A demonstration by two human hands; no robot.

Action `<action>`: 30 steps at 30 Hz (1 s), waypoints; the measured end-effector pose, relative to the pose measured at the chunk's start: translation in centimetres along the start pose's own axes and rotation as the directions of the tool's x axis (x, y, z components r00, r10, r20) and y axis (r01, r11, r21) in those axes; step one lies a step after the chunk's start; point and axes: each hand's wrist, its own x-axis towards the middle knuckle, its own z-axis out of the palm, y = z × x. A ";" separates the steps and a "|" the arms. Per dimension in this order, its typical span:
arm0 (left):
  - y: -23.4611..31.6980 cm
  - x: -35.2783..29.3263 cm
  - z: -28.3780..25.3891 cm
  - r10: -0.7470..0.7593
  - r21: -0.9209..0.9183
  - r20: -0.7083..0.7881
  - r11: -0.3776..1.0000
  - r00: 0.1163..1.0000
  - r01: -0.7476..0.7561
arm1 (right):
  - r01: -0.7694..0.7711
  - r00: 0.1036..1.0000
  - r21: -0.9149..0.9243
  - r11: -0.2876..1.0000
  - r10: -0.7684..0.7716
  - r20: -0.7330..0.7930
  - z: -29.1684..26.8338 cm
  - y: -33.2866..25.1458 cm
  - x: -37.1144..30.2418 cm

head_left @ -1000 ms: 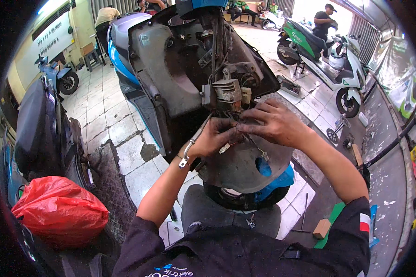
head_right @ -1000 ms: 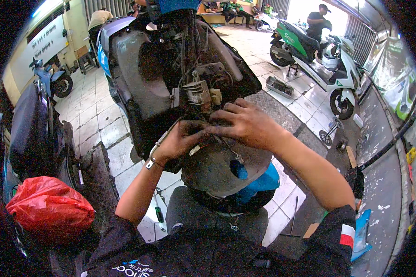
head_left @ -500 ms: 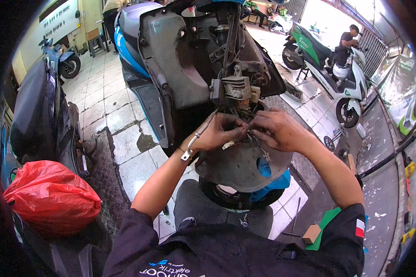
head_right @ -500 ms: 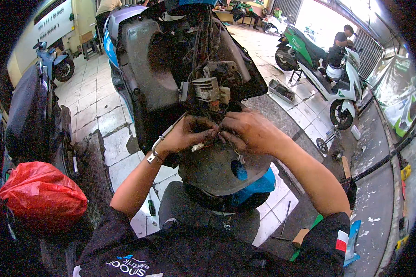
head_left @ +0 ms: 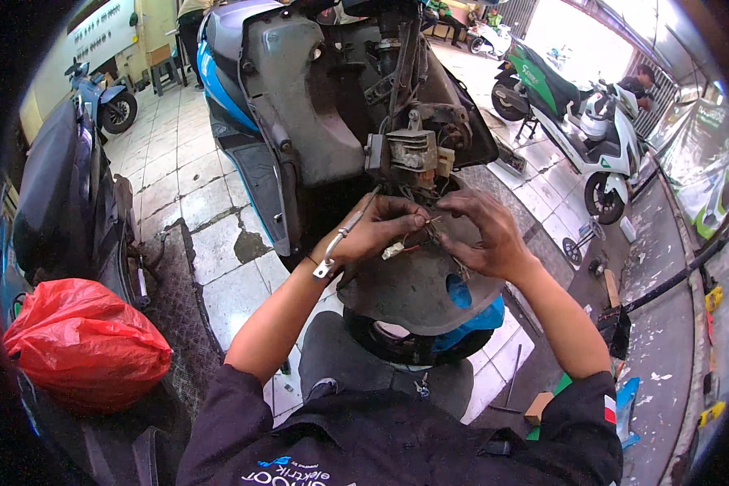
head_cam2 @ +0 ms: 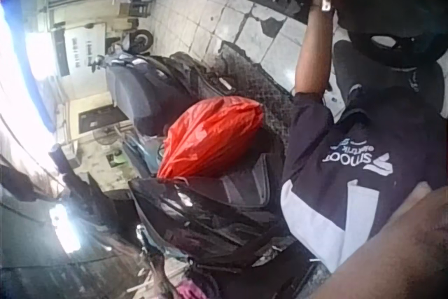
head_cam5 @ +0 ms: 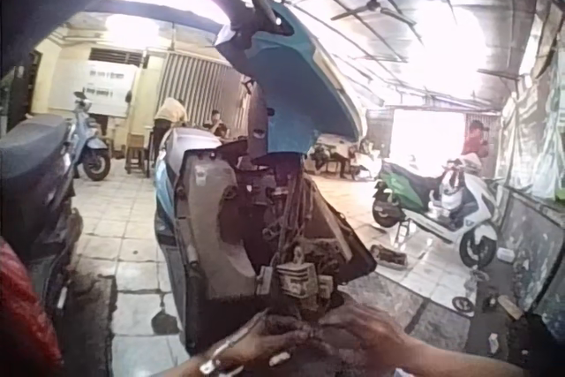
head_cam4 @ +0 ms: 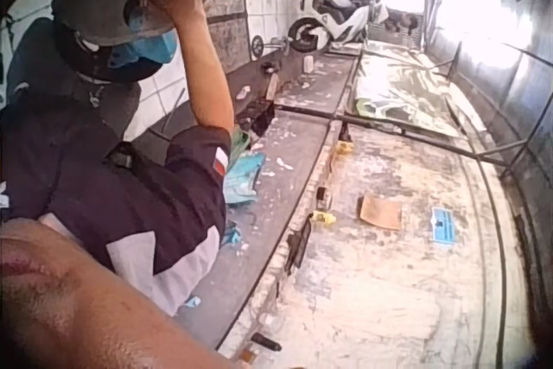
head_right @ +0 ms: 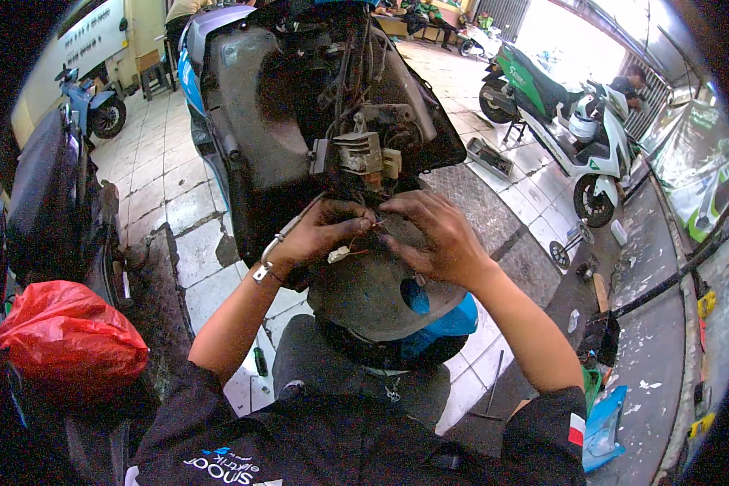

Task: The person repairs scooter wiring by wrapping electrical tape around wires, trimming and stripping wires using pliers, and connecting wires together by hand.

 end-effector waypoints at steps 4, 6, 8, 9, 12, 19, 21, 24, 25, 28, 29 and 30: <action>-0.3 0.0 -0.2 -0.057 -0.030 0.021 0.998 0.998 0.057 | 0.099 0.995 -0.156 0.983 -0.099 0.002 0.9 1.2 -0.9; -0.1 0.1 -0.3 -0.126 -0.070 0.014 0.990 0.992 0.127 | 0.223 0.972 -0.379 0.898 -0.234 0.016 1.0 1.8 -1.4; 0.1 0.2 -0.2 -0.148 -0.095 0.063 0.984 0.987 0.153 | 0.219 0.966 -0.423 0.879 -0.258 -0.036 1.4 2.2 -1.5; 0.2 0.2 -0.1 -0.159 -0.095 0.024 0.982 0.987 0.161 | 0.238 0.957 -0.433 0.869 -0.286 -0.047 1.5 2.4 -1.5; 0.7 0.3 0.1 -0.180 -0.120 -0.014 0.977 0.984 0.177 | 0.260 0.946 -0.457 0.850 -0.320 -0.056 1.7 2.4 -1.4; 0.9 0.1 0.0 -0.237 -0.217 -0.037 0.950 0.971 0.224 | 0.307 0.935 -0.473 0.826 -0.355 -0.012 1.1 2.5 -1.7; 0.8 0.3 -0.1 -0.242 -0.227 -0.017 0.946 0.970 0.232 | 0.325 0.932 -0.489 0.809 -0.362 0.020 0.8 2.5 -1.7; 0.7 0.3 0.1 -0.199 -0.110 -0.003 0.974 0.980 0.198 | 0.342 0.930 -0.484 0.805 -0.364 0.052 0.8 1.8 -1.5; 0.6 0.3 0.4 -0.136 -0.044 -0.012 0.990 0.991 0.136 | 0.213 0.973 -0.406 0.889 -0.231 0.005 1.1 1.3 -1.6; 0.4 -0.2 1.0 -0.027 0.047 -0.022 0.999 0.999 0.028 | -0.218 0.976 -0.066 0.974 0.217 -0.012 1.8 -0.5 -1.7; 0.3 -0.3 1.1 0.052 0.095 -0.020 0.994 0.998 -0.050 | -0.545 0.837 0.133 0.828 0.529 0.142 1.9 -0.8 -1.6; 0.3 -0.3 1.2 0.015 0.071 -0.022 0.997 1.000 -0.013 | -0.500 0.866 0.175 0.848 0.495 0.077 2.0 -1.0 -1.5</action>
